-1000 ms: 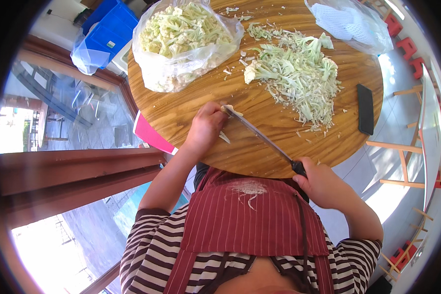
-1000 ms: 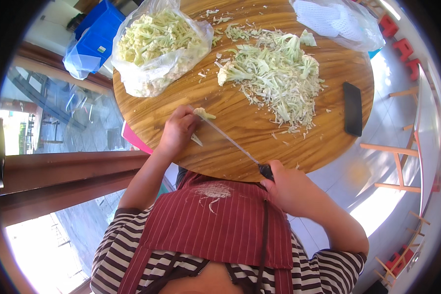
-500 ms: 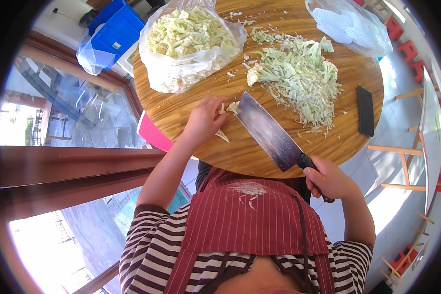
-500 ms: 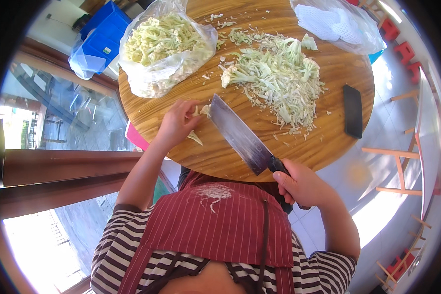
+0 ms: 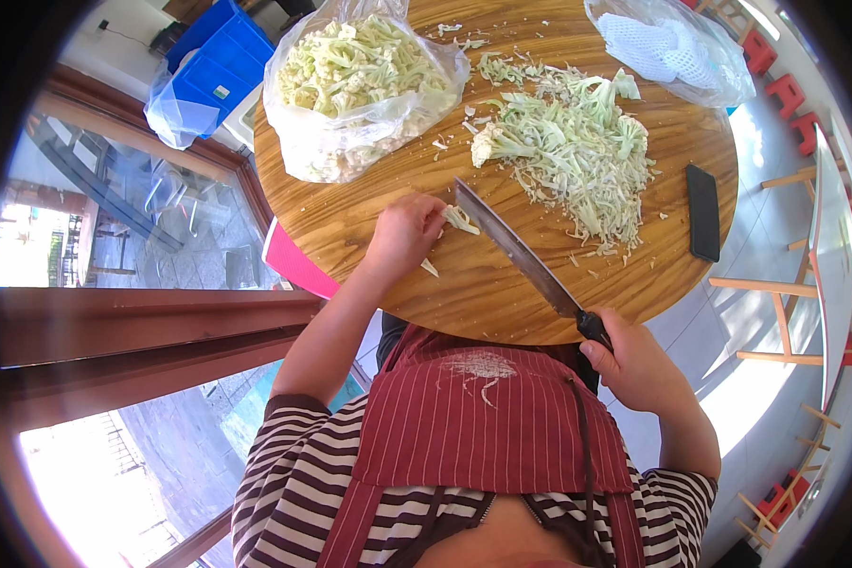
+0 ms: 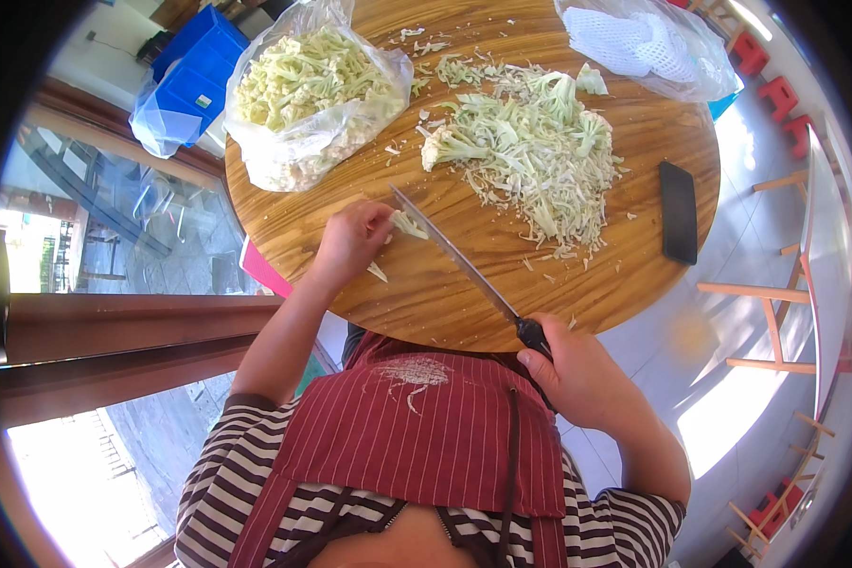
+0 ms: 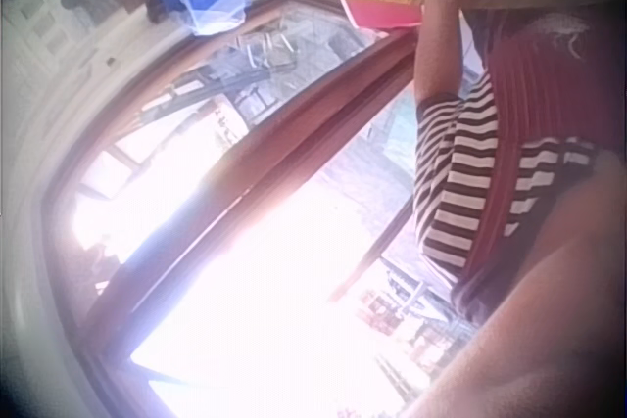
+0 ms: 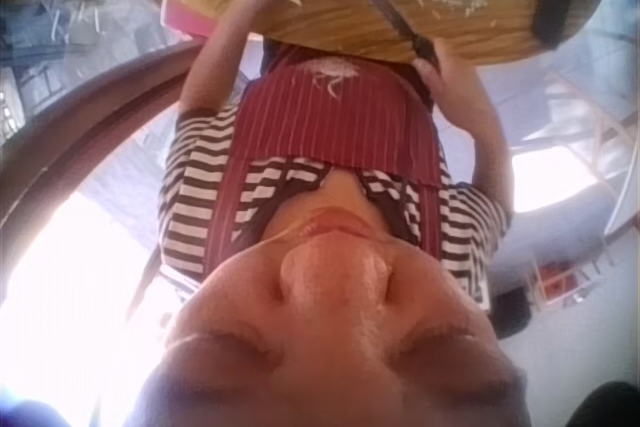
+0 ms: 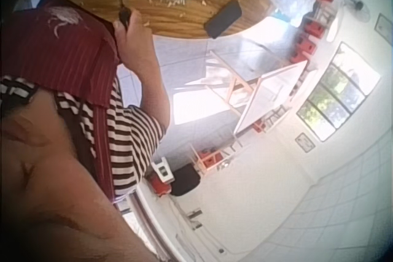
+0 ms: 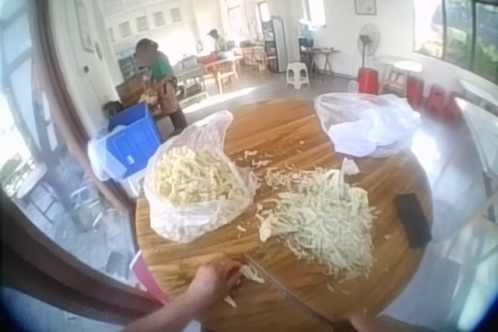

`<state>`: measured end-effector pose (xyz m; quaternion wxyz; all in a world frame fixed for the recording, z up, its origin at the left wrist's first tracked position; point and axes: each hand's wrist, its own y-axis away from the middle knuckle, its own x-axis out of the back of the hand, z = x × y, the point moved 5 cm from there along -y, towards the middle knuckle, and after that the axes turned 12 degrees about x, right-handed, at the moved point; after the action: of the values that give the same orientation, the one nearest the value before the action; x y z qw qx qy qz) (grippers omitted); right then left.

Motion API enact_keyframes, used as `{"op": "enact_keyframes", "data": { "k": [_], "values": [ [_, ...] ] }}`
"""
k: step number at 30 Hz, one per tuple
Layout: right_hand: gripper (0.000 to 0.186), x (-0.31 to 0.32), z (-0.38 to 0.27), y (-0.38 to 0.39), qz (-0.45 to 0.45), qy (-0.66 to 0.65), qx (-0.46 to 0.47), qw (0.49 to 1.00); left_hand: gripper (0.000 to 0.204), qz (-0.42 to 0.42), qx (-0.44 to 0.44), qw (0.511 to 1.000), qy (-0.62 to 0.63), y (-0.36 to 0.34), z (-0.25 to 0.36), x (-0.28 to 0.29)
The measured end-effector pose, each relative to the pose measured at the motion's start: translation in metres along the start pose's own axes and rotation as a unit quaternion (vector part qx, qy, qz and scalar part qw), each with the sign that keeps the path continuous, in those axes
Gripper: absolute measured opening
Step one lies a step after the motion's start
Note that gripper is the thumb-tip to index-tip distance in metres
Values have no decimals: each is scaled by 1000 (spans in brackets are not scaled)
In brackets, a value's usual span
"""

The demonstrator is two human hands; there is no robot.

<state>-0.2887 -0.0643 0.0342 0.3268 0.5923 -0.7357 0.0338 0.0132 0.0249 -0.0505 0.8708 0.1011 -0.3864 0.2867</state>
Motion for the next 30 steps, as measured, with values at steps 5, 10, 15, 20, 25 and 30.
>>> {"op": "enact_keyframes", "data": {
  "k": [5,10,15,20,25,30],
  "values": [
    [43,-4,-4,-2,5,48,20,999,9,0,4,1000,1,0,2,-1],
    [43,-4,-7,-7,-22,54,-28,998,7,2,0,1000,9,0,1,-1],
    [42,-8,-1,-10,-39,71,-29,996,7,5,-2,1000,2,1,4,-1],
    [37,-1,0,-19,-76,68,-57,993,10,18,-69,996,-58,3,2,-2],
    [33,2,-7,-22,-77,112,-42,990,11,16,-110,992,-54,5,11,5],
    [26,8,9,-23,-71,-15,-74,995,10,19,-10,998,64,12,3,30]
  ]
}}
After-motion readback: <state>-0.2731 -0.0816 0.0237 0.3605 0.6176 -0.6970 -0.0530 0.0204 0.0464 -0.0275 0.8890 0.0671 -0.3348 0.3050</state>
